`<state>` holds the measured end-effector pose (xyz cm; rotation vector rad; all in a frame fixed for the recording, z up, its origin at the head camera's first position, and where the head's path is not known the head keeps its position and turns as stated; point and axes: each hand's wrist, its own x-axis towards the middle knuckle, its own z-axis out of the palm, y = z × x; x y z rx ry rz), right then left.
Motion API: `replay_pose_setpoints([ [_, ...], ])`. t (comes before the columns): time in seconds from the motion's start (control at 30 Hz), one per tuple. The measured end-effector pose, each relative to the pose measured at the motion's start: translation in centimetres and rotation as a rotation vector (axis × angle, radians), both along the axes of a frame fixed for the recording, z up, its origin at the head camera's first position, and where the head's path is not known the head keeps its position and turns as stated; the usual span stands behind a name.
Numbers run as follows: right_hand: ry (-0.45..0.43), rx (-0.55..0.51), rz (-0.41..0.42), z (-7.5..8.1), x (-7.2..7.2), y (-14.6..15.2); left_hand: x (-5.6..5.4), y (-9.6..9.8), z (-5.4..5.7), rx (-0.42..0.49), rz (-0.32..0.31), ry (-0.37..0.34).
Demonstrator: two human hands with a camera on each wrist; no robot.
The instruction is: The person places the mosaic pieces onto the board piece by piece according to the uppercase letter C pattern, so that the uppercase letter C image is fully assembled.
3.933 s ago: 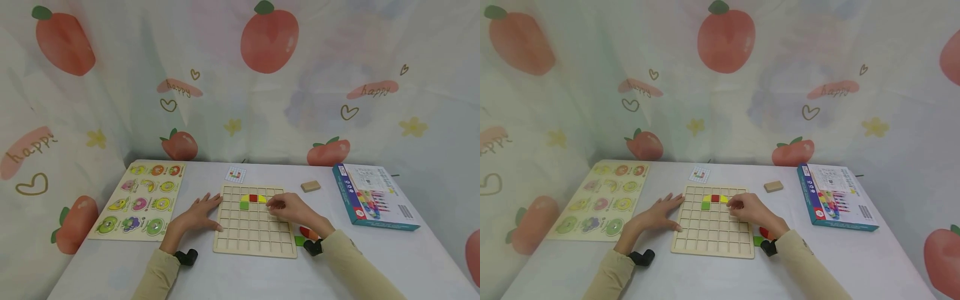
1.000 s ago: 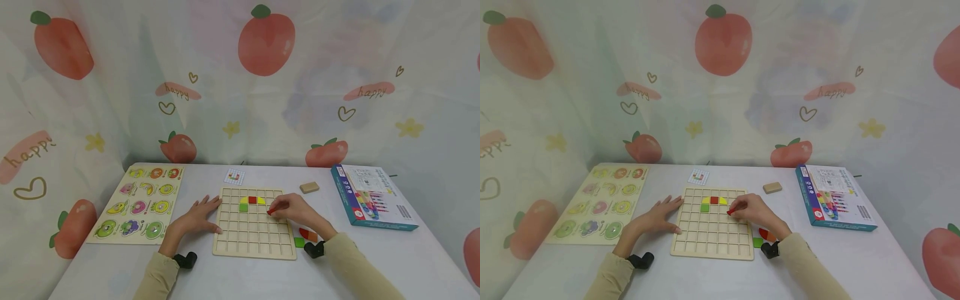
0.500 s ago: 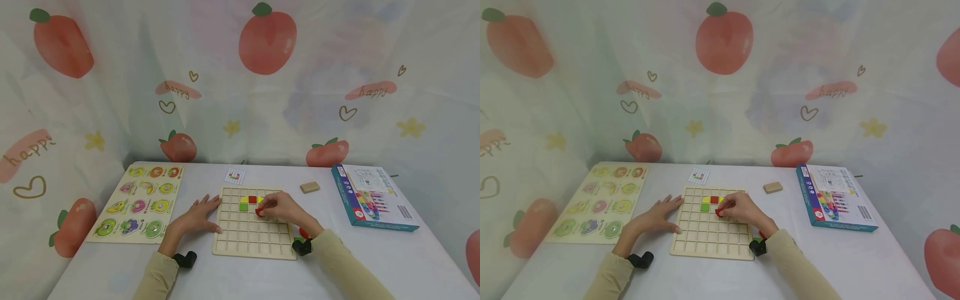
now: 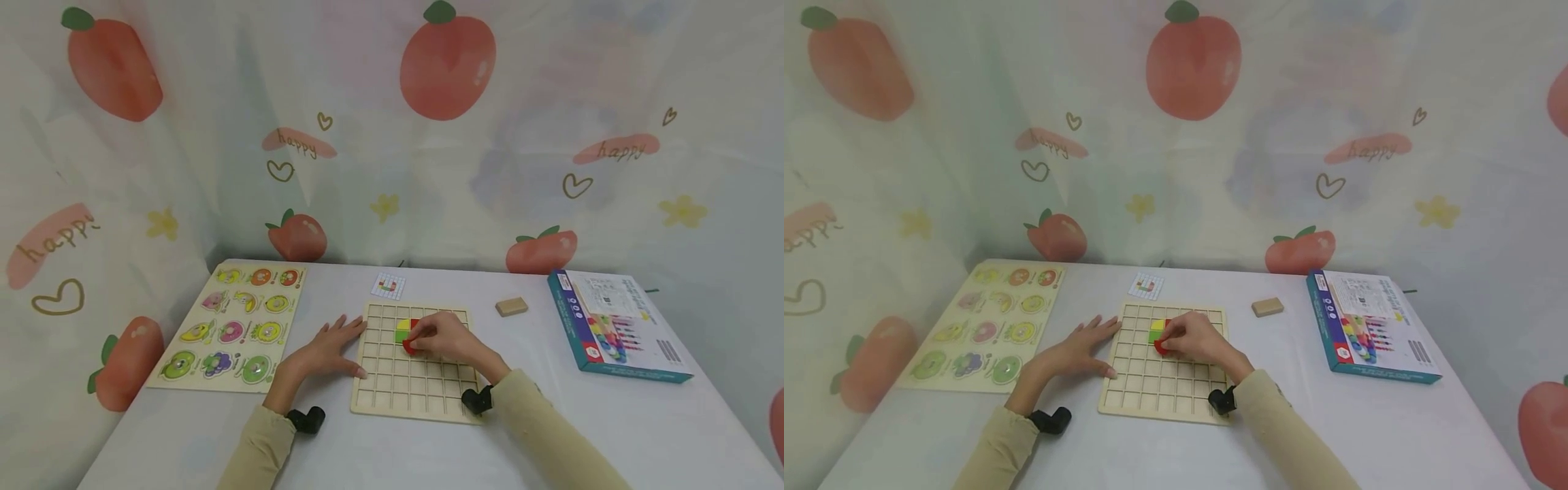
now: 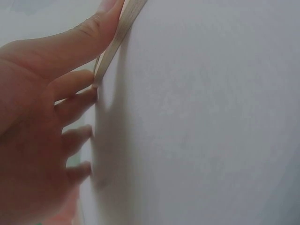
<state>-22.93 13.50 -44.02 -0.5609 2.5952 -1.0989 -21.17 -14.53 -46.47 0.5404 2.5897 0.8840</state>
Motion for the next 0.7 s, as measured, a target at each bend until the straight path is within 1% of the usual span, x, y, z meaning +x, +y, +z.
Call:
replay_pose_setpoints([
  [0.17,-0.010,-0.008,0.011,0.0,0.1,-0.2,-0.1,0.1,-0.1,-0.009,0.000,0.005],
  [0.37,0.021,0.021,0.012,-0.2,0.2,0.4,0.0,0.3,0.1,-0.027,0.001,0.009],
  [0.43,0.021,0.036,0.000,-0.3,0.2,0.7,0.1,0.3,0.2,-0.028,0.000,0.012],
  [0.6,-0.015,0.055,-0.049,-0.2,0.5,1.7,0.2,0.2,0.2,-0.032,-0.001,0.014],
  [0.7,-0.010,0.076,-0.075,0.0,0.8,2.6,0.2,0.2,0.2,-0.030,0.006,0.006],
])
